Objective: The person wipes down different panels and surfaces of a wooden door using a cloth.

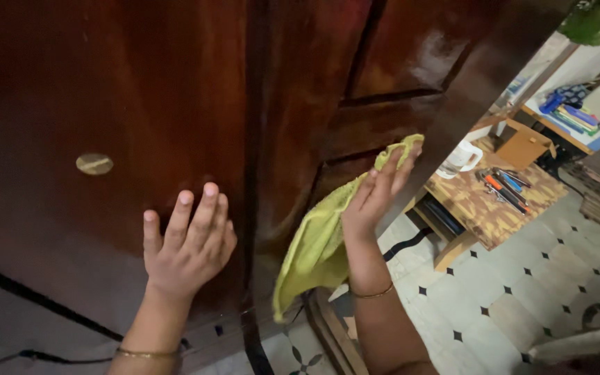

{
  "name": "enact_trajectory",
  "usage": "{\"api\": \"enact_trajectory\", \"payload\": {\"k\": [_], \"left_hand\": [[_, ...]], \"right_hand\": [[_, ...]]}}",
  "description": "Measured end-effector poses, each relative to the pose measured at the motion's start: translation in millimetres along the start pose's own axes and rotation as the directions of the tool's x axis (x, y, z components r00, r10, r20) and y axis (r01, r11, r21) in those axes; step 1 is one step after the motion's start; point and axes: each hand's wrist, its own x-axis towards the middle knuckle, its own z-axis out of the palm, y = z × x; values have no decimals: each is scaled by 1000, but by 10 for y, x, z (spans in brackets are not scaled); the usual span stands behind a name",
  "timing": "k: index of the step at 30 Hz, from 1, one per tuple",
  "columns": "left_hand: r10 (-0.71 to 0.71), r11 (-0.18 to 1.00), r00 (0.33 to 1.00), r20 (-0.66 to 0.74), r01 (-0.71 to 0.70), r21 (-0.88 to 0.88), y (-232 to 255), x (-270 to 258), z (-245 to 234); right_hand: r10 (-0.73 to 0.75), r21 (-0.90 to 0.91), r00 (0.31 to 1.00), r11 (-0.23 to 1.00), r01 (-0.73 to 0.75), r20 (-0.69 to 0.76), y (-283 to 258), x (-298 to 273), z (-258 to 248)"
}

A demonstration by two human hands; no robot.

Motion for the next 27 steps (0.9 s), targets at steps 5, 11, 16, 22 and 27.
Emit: {"api": "enact_trajectory", "payload": {"k": [5, 11, 16, 22, 27], "left_hand": [[-1, 1000, 1000, -15, 1, 9, 6, 43, 9], [-25, 1000, 1000, 8, 25, 9, 14, 80, -61], [-28, 1000, 1000, 12, 28, 13, 42, 116, -85], [-34, 999, 999, 10, 34, 11, 24, 98, -79], [-23, 1000, 1000, 6, 23, 1, -6, 121, -96]], "right_hand": [[-380, 73, 925, 922, 381, -19, -254, -291, 314], [-690, 44, 695, 716, 697, 202, -506, -155, 342], [-630, -54, 764, 765, 641, 139, -788, 930, 395], [-643, -46, 760, 760, 648, 94, -1304, 1404, 504], [-759, 88, 620, 643, 760, 198, -1334, 859, 338]]}}
